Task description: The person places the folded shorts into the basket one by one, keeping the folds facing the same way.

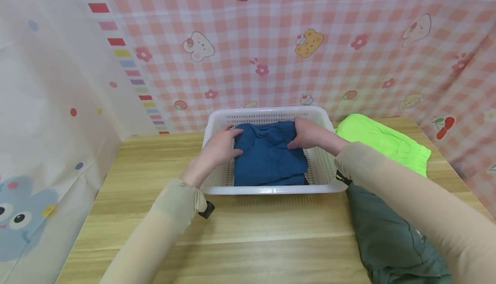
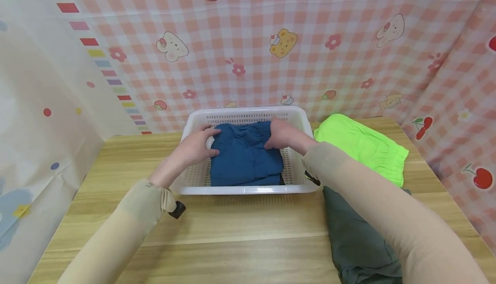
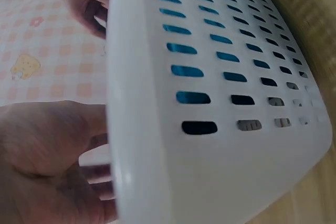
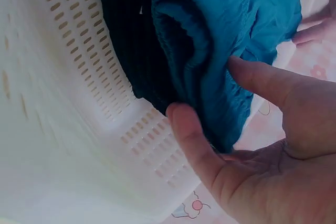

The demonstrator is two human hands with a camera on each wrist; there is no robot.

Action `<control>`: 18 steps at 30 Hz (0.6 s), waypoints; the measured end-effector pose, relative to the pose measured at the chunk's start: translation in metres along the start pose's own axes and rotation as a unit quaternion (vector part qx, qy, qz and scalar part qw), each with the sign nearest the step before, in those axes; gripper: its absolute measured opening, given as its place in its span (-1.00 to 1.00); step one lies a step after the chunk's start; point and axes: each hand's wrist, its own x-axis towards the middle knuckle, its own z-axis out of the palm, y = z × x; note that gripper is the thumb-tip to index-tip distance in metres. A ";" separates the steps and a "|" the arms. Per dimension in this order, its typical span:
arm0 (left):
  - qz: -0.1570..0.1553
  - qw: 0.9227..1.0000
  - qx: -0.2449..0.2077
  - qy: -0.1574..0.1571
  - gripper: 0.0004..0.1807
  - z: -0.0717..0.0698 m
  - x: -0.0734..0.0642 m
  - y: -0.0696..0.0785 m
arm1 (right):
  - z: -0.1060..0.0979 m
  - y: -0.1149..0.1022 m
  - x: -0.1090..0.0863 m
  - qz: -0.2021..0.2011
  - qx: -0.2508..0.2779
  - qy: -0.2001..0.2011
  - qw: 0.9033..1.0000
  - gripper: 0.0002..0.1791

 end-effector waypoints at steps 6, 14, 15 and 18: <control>0.023 0.997 0.048 -0.059 -0.28 -0.001 -0.002 0.007 | 0.002 -0.004 -0.002 -0.017 -0.068 0.001 0.998 -0.19; 0.004 0.987 0.093 -0.132 -0.25 0.003 -0.002 0.003 | 0.008 -0.010 -0.002 -0.026 -0.122 -0.085 0.989 -0.04; 0.002 0.986 0.098 -0.138 -0.25 0.004 -0.002 0.003 | 0.009 -0.011 -0.001 -0.023 -0.126 -0.094 0.987 -0.03; -0.002 0.983 0.107 -0.146 -0.25 0.006 -0.002 0.004 | 0.013 -0.012 -0.001 -0.016 -0.142 -0.108 0.984 -0.02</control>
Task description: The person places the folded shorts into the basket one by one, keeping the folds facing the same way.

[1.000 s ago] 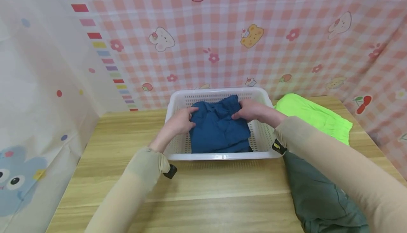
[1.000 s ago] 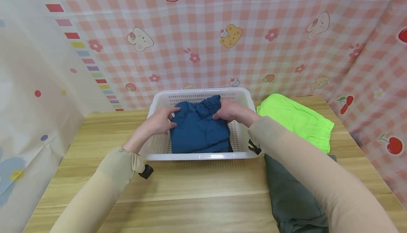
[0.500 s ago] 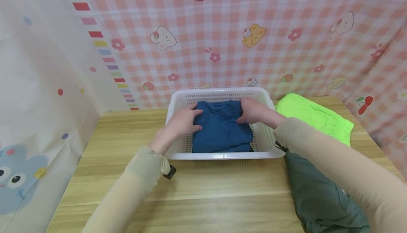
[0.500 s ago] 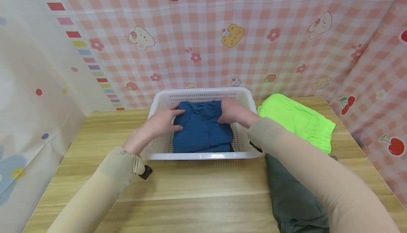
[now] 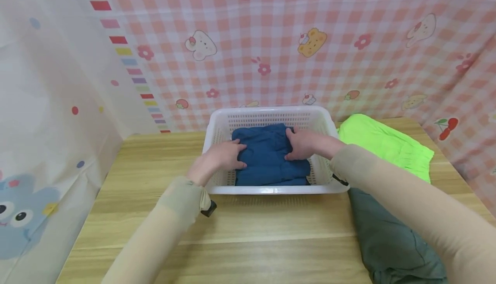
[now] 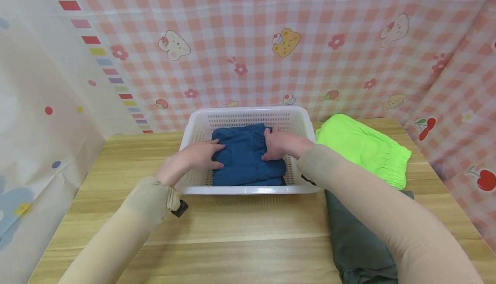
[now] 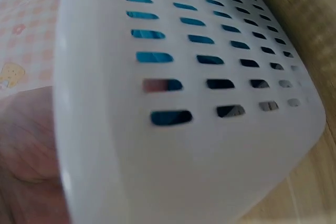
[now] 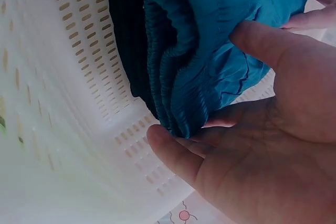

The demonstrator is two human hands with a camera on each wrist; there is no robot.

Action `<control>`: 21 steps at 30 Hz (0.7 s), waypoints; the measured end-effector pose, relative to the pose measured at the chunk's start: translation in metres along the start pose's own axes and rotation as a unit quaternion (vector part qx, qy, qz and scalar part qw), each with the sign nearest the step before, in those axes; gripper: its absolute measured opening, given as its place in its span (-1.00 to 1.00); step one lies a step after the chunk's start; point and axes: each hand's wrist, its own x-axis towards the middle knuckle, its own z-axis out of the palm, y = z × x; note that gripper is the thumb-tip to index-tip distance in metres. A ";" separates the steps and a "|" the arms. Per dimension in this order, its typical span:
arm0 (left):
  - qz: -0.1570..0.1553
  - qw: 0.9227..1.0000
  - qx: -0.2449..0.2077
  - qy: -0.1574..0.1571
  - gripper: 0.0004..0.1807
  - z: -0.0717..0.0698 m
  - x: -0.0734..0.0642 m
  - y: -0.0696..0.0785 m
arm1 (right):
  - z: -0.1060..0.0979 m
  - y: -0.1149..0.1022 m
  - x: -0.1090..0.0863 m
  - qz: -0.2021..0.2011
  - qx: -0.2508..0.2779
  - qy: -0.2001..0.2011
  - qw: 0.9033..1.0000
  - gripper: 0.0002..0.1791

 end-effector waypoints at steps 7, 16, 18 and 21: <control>-0.007 1.000 0.011 0.002 -0.26 0.006 0.003 0.003 | 0.006 0.000 0.004 0.004 -0.013 -0.008 1.000 -0.02; -0.008 1.000 0.017 0.012 -0.27 0.010 0.003 0.005 | 0.008 0.001 0.006 0.019 -0.014 -0.022 0.999 -0.01; -0.007 1.000 0.013 0.011 -0.27 0.010 0.003 0.004 | 0.008 0.001 0.006 0.019 -0.009 -0.022 1.000 -0.01; -0.004 1.000 0.002 0.014 -0.27 0.011 0.004 0.003 | 0.008 0.003 0.005 0.015 -0.004 -0.020 1.000 -0.01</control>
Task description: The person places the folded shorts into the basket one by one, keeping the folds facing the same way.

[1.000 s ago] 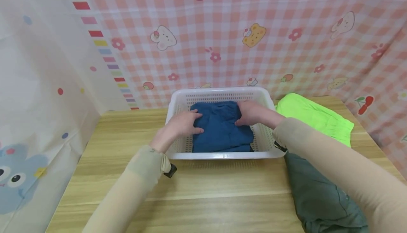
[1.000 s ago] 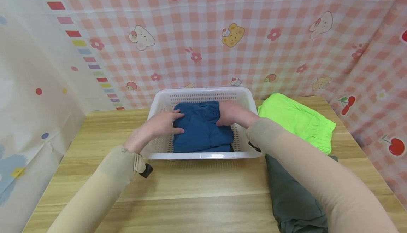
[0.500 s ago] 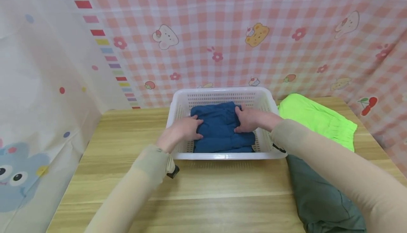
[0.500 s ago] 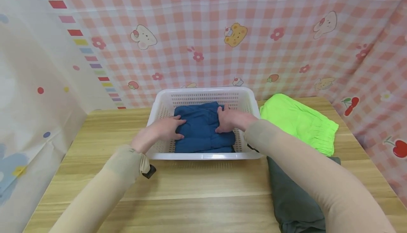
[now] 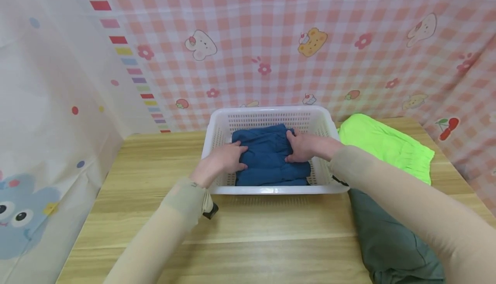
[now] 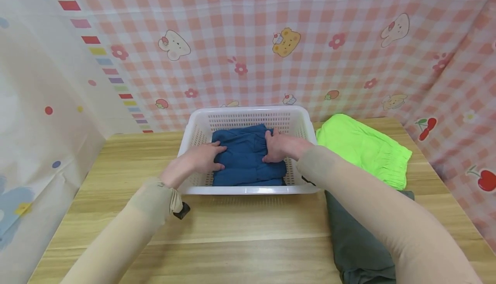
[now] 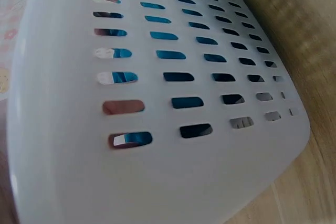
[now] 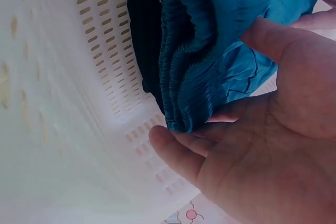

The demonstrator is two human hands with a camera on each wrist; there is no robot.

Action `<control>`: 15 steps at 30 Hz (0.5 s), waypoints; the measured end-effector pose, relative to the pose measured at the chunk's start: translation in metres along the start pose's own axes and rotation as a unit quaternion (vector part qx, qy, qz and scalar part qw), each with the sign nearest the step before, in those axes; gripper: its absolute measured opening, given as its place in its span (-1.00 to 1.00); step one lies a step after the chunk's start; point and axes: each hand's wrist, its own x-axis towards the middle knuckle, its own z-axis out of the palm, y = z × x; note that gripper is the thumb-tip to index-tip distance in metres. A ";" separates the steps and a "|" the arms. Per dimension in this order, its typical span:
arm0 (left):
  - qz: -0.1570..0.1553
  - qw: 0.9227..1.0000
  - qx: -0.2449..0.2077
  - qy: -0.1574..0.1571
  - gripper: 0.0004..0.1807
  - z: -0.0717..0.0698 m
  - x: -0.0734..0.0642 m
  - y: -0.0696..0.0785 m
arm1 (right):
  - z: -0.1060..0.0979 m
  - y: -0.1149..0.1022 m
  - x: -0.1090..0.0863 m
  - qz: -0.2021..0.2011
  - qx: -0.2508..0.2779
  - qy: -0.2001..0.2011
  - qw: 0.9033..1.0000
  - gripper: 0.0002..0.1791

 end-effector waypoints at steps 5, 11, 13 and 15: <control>0.008 0.999 -0.038 0.030 -0.26 0.002 -0.002 -0.003 | -0.003 0.005 -0.009 -0.019 0.006 0.021 1.000 -0.04; 0.015 0.992 -0.088 0.094 -0.23 0.002 -0.012 -0.004 | -0.002 0.012 -0.028 -0.048 0.005 0.078 0.996 -0.10; 0.017 0.987 -0.103 0.118 -0.22 0.001 -0.017 -0.003 | 0.000 0.014 -0.036 -0.056 0.014 0.100 0.993 -0.13; 0.021 0.982 -0.119 0.146 -0.21 0.001 -0.022 -0.001 | 0.001 0.015 -0.044 -0.060 0.024 0.121 0.991 -0.14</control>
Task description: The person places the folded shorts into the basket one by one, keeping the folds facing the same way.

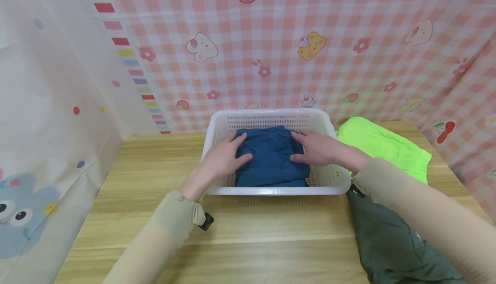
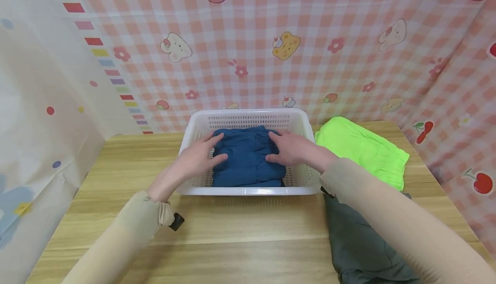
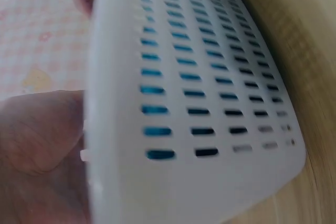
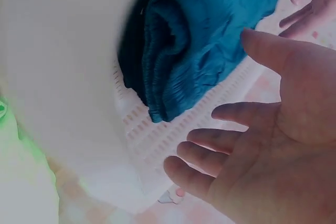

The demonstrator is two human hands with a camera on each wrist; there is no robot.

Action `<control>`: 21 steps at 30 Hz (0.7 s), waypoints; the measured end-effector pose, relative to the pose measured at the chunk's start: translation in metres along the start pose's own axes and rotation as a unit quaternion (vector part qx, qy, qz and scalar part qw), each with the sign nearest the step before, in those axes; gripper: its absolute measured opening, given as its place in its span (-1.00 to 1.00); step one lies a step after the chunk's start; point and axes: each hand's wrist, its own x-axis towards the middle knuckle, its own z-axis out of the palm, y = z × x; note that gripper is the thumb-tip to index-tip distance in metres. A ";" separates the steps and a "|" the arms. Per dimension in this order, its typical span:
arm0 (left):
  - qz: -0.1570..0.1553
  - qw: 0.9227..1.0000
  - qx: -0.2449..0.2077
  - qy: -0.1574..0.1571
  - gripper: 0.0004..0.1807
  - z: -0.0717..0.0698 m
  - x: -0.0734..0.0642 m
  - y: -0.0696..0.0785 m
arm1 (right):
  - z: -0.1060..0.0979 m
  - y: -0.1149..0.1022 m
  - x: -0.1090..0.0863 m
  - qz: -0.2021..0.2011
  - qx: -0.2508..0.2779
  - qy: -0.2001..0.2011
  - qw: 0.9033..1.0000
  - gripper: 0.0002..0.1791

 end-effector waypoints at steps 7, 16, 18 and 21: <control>0.039 0.994 -0.055 0.091 -0.21 -0.001 -0.026 0.019 | -0.003 0.004 -0.035 -0.015 0.035 0.060 0.997 -0.13; 0.071 0.970 -0.151 0.179 -0.27 0.012 -0.047 0.050 | 0.001 0.023 -0.076 -0.009 0.040 0.111 0.993 -0.08; 0.077 0.966 -0.163 0.185 -0.28 0.017 -0.049 0.057 | 0.003 0.028 -0.085 -0.002 0.041 0.119 0.992 -0.07; 0.089 0.963 -0.180 0.179 -0.29 0.023 -0.053 0.070 | 0.008 0.037 -0.098 0.013 0.042 0.130 0.991 -0.07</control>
